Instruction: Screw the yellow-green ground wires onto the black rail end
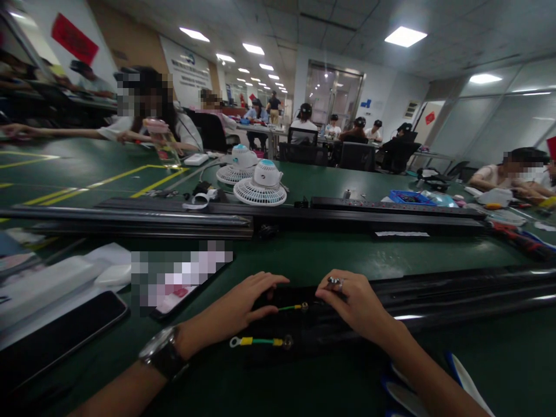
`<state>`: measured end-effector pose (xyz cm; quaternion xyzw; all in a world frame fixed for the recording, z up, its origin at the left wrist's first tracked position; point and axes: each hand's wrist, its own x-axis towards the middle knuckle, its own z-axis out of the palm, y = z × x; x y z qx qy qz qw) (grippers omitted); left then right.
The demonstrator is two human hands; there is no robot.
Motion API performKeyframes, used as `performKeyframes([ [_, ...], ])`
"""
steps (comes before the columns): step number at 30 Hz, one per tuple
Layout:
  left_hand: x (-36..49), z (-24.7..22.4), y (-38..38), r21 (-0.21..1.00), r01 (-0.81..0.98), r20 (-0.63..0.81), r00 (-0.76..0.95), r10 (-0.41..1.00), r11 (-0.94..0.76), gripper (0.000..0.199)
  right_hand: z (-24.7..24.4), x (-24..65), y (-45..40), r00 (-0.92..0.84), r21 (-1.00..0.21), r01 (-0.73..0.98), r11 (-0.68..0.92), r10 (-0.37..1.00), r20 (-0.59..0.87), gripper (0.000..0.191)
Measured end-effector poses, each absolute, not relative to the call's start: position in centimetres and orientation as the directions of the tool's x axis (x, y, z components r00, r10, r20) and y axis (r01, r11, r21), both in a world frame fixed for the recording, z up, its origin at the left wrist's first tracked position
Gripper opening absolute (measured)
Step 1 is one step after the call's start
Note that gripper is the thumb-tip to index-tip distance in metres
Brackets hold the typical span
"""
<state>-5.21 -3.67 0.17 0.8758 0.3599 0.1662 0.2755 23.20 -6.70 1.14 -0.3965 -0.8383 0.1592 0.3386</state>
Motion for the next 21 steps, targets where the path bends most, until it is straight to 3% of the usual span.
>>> performKeyframes([
  [5,-5.11,0.26,-3.59,0.609,0.545,0.081,0.679,0.73,-0.575,0.046,1.41,22.87,-6.85,-0.549,-0.493,0.529,0.69,0.722,0.421,0.013],
  [11,-5.05,0.47,-3.59,0.609,0.537,0.075,0.694,0.716,-0.584,0.044,1.38,23.7,-6.71,-0.462,-0.522,0.567,0.637,0.771,0.439,0.014],
  [17,-5.08,0.18,-3.5,0.604,0.531,0.103,0.687,0.719,-0.594,0.045,1.25,23.1,-6.76,-0.559,-0.492,0.522,0.696,0.716,0.419,0.013],
  [21,-5.02,0.06,-3.41,0.601,0.53,0.102,0.691,0.716,-0.598,0.044,1.34,23.56,-6.75,-0.477,-0.509,0.551,0.661,0.75,0.458,0.014],
])
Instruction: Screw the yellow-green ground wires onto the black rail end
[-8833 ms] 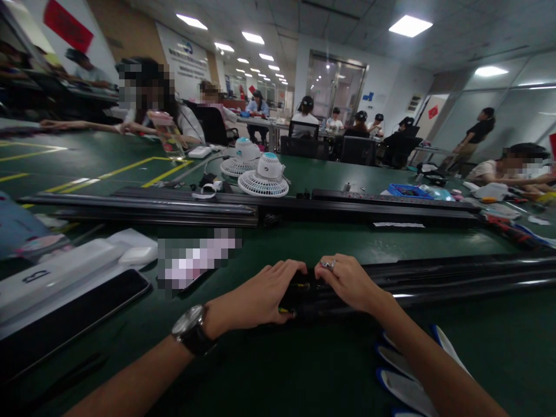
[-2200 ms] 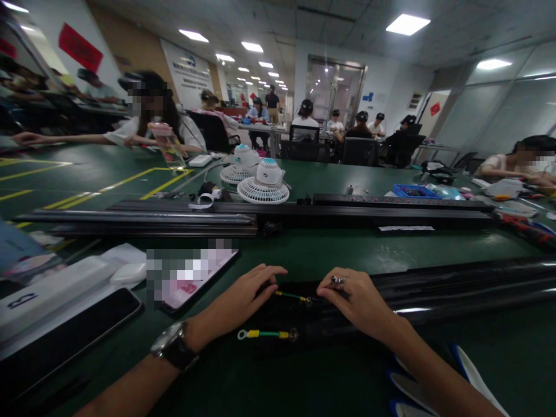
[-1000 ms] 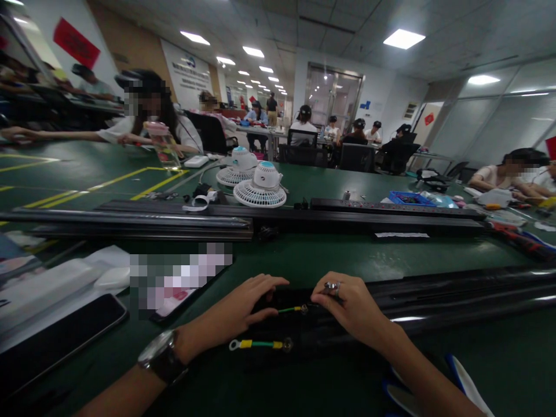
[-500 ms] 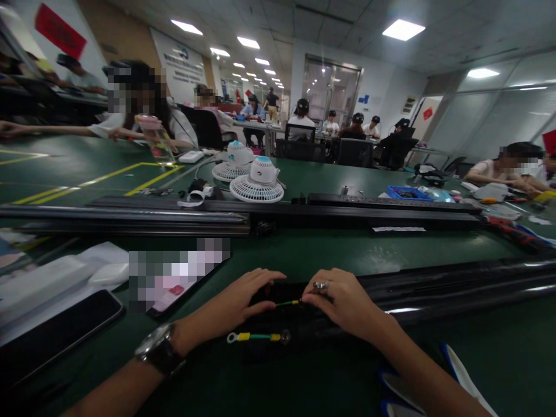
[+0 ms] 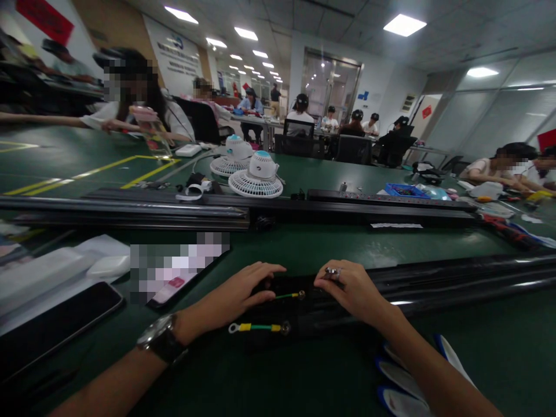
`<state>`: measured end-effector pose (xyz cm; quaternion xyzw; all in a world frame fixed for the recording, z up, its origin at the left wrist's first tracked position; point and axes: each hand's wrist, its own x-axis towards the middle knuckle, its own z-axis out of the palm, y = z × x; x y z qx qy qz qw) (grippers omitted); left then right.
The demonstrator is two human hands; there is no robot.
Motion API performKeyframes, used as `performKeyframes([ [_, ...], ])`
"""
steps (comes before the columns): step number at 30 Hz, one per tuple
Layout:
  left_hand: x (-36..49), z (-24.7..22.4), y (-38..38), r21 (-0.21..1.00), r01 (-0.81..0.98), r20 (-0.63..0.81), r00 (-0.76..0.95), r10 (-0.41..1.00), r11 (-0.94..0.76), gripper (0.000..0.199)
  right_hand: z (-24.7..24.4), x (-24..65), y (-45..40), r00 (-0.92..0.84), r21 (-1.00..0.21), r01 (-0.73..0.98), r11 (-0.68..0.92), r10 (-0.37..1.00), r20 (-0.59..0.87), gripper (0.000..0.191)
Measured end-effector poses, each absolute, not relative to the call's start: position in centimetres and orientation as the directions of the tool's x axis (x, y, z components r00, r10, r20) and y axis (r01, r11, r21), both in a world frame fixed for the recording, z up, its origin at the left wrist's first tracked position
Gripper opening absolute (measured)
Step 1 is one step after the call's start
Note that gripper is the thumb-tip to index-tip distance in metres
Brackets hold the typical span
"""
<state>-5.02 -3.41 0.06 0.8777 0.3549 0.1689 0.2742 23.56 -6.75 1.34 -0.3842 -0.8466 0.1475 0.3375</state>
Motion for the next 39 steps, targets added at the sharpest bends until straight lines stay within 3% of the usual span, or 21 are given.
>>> performKeyframes([
  [6,-4.8,0.1,-3.4,0.601,0.541,0.086,0.687,0.721,-0.588,0.044,1.5,23.5,-6.9,-0.575,-0.454,0.527,0.718,0.695,0.432,0.016],
  [12,-4.7,0.2,-3.3,0.602,0.546,0.079,0.686,0.723,-0.583,0.043,1.4,23.9,-6.8,-0.459,-0.471,0.568,0.675,0.735,0.5,0.018],
  [16,-4.7,0.3,-3.2,0.603,0.561,0.07,0.671,0.738,-0.567,0.043,1.5,23.6,-6.8,-0.583,-0.417,0.54,0.731,0.682,0.441,0.016],
  [21,-4.6,0.4,-3.3,0.613,0.552,0.06,0.68,0.731,-0.565,0.041,1.4,24.5,-6.7,-0.416,-0.424,0.63,0.65,0.744,0.523,0.016],
  [26,-4.6,0.2,-3.3,0.617,0.544,0.08,0.676,0.732,-0.569,0.041,1.4,24.0,-6.8,-0.594,-0.401,0.526,0.75,0.661,0.458,0.014],
  [31,-4.6,-0.2,-3.2,0.615,0.515,0.106,0.696,0.71,-0.597,0.041,1.0,24.8,-6.8,-0.408,-0.437,0.622,0.65,0.745,0.527,0.015],
  [36,-4.6,-0.2,-3.1,0.616,0.523,0.101,0.688,0.718,-0.588,0.043,1.3,23.5,-6.9,-0.611,-0.39,0.508,0.768,0.64,0.465,0.012],
  [39,-4.6,0.1,-3.2,0.619,0.518,0.105,0.691,0.715,-0.591,0.042,1.3,24.0,-6.8,-0.532,-0.393,0.569,0.722,0.688,0.493,0.012],
])
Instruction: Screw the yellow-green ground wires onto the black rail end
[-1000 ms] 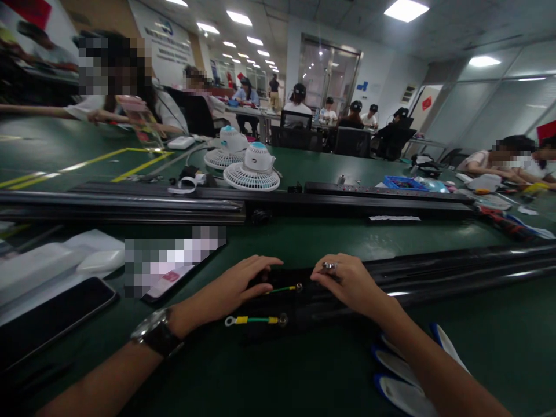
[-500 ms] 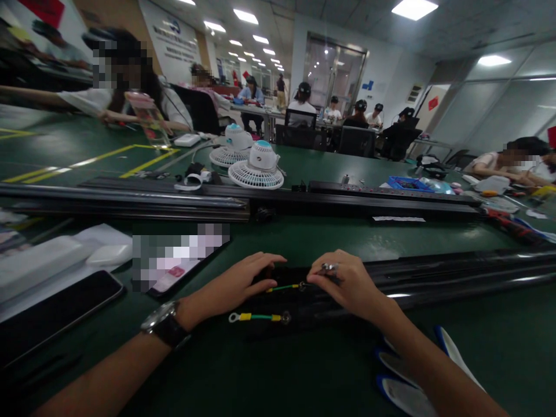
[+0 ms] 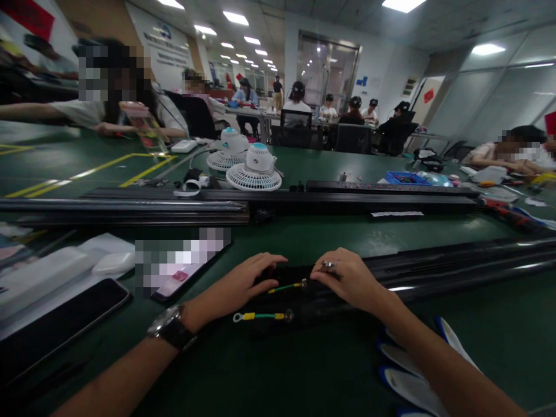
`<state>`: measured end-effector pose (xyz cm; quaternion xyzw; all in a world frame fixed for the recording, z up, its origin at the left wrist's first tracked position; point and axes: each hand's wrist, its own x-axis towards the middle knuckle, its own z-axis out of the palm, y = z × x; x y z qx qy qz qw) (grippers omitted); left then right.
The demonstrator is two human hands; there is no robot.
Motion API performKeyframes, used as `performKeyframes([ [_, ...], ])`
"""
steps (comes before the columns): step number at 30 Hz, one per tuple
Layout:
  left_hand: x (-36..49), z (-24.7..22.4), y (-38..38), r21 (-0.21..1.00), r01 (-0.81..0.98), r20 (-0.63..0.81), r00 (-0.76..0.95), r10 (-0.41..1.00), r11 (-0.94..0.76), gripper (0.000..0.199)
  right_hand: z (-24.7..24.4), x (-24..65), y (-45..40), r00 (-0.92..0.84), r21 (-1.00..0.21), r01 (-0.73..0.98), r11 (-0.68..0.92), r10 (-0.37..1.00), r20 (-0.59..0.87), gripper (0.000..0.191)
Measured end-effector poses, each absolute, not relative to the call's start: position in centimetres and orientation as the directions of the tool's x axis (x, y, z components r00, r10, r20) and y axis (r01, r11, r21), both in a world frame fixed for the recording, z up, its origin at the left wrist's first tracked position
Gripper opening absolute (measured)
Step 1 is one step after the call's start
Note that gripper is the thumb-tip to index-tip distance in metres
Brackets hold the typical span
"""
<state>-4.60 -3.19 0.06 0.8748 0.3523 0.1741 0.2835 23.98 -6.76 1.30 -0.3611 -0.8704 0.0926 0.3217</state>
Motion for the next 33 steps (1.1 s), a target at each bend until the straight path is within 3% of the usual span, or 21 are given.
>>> performKeyframes([
  [3,-4.6,0.2,-3.2,0.62,0.519,0.096,0.694,0.713,-0.589,0.042,1.3,25.0,-6.8,-0.382,-0.453,0.611,0.65,0.743,0.55,0.012],
  [9,-4.6,0.3,-3.1,0.615,0.513,0.106,0.698,0.708,-0.599,0.037,1.5,24.5,-7.1,-0.528,-0.415,0.547,0.726,0.685,0.502,0.012],
  [12,-4.5,1.0,-3.1,0.591,0.476,0.147,0.731,0.666,-0.652,0.033,1.6,24.8,-6.7,-0.342,-0.509,0.565,0.649,0.746,0.571,0.014],
  [15,-3.4,2.4,-2.9,0.486,0.449,0.193,0.782,0.593,-0.75,0.031,1.6,25.5,-6.4,-0.135,-0.608,0.55,0.573,0.779,0.613,0.02],
  [18,-1.4,3.8,-2.3,0.298,0.413,0.179,0.862,0.475,-0.861,0.032,1.7,25.6,-6.7,-0.061,-0.657,0.52,0.545,0.791,0.609,0.022],
  [21,0.4,4.4,-1.3,0.163,0.359,0.108,0.92,0.378,-0.919,0.029,1.9,24.6,-7.8,-0.089,-0.731,0.413,0.543,0.823,0.561,0.026],
  [24,1.2,4.0,-0.4,0.158,0.313,0.048,0.945,0.323,-0.937,0.021,2.1,23.3,-9.1,-0.194,-0.748,0.366,0.554,0.831,0.521,0.03],
  [28,1.1,3.0,-0.3,0.181,0.283,0.092,0.949,0.302,-0.942,0.016,2.1,22.1,-10.2,-0.274,-0.721,0.412,0.558,0.83,0.486,0.023],
  [33,1.6,1.8,-0.7,0.095,0.273,0.157,0.946,0.285,-0.957,0.009,2.4,20.8,-10.8,-0.404,-0.679,0.438,0.589,0.804,0.437,0.01],
])
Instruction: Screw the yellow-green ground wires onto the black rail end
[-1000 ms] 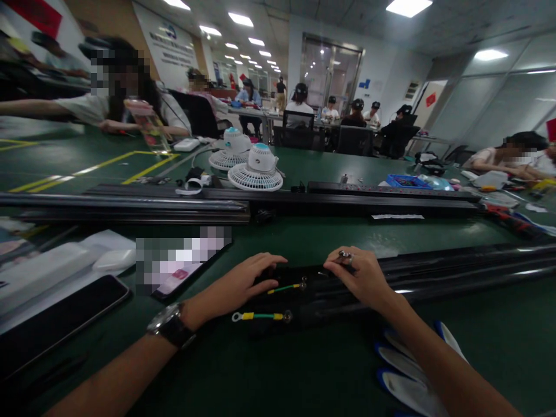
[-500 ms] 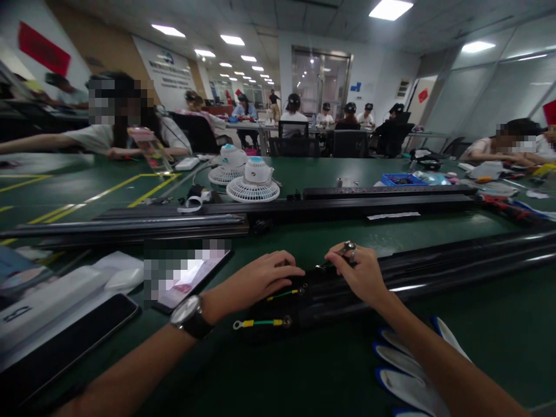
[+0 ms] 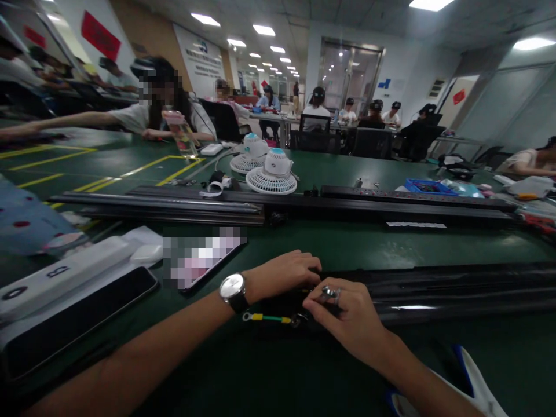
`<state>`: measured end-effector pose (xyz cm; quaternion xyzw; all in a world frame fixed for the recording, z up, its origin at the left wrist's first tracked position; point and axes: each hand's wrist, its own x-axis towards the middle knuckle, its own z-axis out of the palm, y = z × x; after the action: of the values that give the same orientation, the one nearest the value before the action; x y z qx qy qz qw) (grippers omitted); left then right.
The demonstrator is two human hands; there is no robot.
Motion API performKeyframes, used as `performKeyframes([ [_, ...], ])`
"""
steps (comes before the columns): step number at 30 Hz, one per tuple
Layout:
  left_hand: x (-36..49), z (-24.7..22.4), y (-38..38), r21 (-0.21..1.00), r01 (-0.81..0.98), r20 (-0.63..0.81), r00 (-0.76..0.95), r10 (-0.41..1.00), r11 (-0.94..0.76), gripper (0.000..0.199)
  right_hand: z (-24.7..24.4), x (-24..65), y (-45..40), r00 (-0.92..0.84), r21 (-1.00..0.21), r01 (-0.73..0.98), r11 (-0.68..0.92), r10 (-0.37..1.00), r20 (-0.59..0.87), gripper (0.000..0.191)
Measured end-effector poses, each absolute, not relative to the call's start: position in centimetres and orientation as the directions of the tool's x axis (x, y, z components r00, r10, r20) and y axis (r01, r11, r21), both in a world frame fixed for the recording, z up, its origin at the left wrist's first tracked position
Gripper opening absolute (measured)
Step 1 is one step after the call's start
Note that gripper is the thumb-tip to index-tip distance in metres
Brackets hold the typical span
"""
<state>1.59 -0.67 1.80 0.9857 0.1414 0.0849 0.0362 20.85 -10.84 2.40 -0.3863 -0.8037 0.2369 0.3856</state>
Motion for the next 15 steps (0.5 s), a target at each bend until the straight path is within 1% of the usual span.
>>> performKeyframes([
  [3,2.1,1.1,-0.3,0.079,0.264,0.171,0.946,0.274,-0.961,0.006,2.4,20.2,-11.1,-0.48,-0.663,0.458,0.592,0.793,0.375,0.01],
  [5,2.1,0.9,-0.1,0.106,0.263,0.183,0.943,0.279,-0.959,0.007,2.2,20.0,-11.2,-0.477,-0.633,0.501,0.59,0.799,0.367,0.011],
  [8,1.8,0.7,0.0,0.227,0.242,0.216,0.932,0.291,-0.943,0.008,1.8,19.9,-11.3,-0.446,-0.572,0.589,0.57,0.82,0.357,0.017],
  [10,1.4,0.8,-0.2,0.315,0.225,0.241,0.921,0.307,-0.922,0.009,1.6,20.0,-11.3,-0.428,-0.554,0.631,0.543,0.839,0.335,0.021],
  [12,1.1,0.8,-0.6,0.36,0.224,0.255,0.91,0.327,-0.905,0.01,1.6,20.0,-11.4,-0.404,-0.579,0.633,0.515,0.857,0.32,0.022],
  [15,0.8,0.8,-1.1,0.357,0.24,0.257,0.904,0.341,-0.903,0.012,1.8,19.7,-11.5,-0.383,-0.651,0.578,0.493,0.868,0.317,0.022],
])
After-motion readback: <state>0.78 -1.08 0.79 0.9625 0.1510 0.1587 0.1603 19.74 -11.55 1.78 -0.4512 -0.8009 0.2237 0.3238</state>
